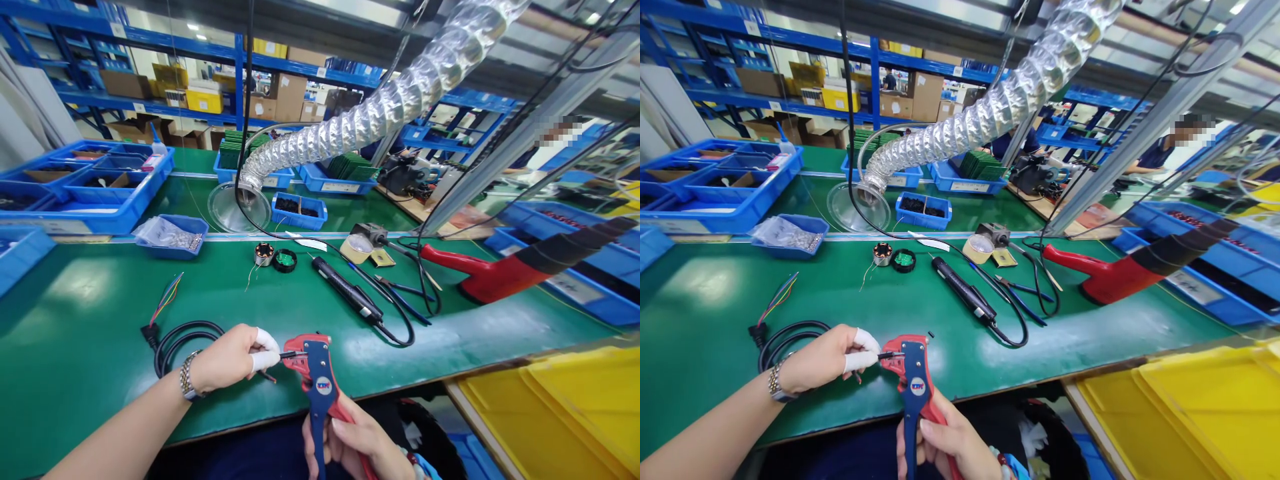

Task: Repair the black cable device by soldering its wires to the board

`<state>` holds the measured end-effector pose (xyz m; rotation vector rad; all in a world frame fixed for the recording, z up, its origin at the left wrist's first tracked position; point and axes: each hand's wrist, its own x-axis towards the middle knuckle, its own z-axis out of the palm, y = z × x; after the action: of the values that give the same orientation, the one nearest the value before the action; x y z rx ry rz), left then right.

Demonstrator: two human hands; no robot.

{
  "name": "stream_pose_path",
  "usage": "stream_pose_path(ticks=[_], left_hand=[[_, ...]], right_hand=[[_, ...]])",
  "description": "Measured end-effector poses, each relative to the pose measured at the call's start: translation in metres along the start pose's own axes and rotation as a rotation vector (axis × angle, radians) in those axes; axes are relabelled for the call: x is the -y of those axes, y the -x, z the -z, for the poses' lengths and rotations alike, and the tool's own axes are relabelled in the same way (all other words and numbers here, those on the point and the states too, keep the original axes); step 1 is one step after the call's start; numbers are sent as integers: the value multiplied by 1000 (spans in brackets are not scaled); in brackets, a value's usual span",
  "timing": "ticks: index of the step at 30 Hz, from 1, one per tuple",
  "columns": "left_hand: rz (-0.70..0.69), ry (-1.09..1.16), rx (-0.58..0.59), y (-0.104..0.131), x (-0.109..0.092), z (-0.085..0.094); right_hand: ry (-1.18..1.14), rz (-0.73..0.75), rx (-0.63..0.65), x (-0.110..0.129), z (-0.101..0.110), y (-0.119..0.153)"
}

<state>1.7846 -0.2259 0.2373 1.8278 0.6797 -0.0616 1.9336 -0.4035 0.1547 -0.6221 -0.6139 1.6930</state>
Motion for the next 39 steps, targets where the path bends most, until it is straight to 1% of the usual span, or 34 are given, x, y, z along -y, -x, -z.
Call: stream_pose_path(ticks=[3,6,11,16,20,26,33,37,39], left_hand=[[-11,-9,6,-1,1,0],[-14,-14,6,-1,3,0],[-6,-20,7,-1,2,0],[12,-25,-1,0,0,0],[-8,-7,24,0,2,2],[-55,-36,40,-1,0,5],[-39,-27,67,1,-1,3],[-45,-57,68,0,3,4],[-48,-67,70,-1,5,4]], right_hand=[[-6,11,-6,1,1,-1],[-1,-14,4,3,1,0],[80,-27,-15,5,2,2],[106,-33,-26,7,1,2],[99,-23,-33,9,-1,1],[51,-23,4,13,-6,2],[86,-92,-33,10,-8,7],[89,-81,-19,8,-6,5],[100,-54,-41,6,-6,4]])
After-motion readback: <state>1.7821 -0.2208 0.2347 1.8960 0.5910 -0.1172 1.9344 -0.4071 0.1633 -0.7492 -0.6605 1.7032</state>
